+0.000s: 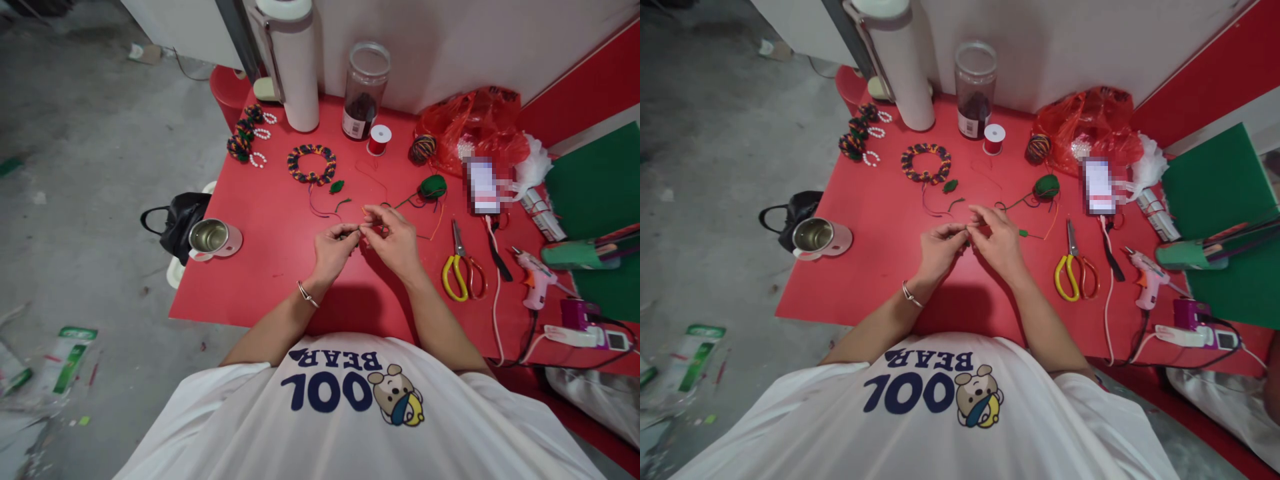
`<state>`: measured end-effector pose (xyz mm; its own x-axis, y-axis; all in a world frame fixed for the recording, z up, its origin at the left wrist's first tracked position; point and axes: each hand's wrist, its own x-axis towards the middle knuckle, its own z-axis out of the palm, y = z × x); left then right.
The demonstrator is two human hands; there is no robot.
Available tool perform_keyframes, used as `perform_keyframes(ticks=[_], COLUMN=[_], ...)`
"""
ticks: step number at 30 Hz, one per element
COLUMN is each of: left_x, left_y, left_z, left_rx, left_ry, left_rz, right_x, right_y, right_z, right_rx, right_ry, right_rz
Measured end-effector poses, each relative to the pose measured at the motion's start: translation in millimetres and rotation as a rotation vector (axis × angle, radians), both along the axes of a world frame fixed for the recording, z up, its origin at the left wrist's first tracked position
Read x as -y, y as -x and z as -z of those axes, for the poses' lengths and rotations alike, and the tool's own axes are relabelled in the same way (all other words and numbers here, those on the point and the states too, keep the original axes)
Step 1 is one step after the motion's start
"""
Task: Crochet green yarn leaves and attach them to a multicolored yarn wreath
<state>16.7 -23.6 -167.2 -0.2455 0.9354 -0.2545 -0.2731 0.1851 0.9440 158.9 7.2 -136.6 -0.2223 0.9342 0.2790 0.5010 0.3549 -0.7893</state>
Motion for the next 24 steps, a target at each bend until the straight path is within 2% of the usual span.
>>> perform_keyframes(ticks=[10, 18, 24], left_x=[-1.5, -1.2, -1.5], left_y=[-0.7, -1.8, -1.5], left_z=[8.1, -0.7, 0.1], left_rx=[0.0, 0.041, 0.042], left_ry=[-0.001, -0.014, 0.017], left_rz=[0.0, -0.001, -0.023], right_x=[0.4, 1.1, 1.3], right_y=[3.7, 1.7, 0.2], right_z=[-1.8, -1.2, -0.8], right_rx=[0.042, 0.026, 0.026], right_ry=[-0.042, -0.019, -0.021], right_rz=[-0.018, 0.01, 0.009])
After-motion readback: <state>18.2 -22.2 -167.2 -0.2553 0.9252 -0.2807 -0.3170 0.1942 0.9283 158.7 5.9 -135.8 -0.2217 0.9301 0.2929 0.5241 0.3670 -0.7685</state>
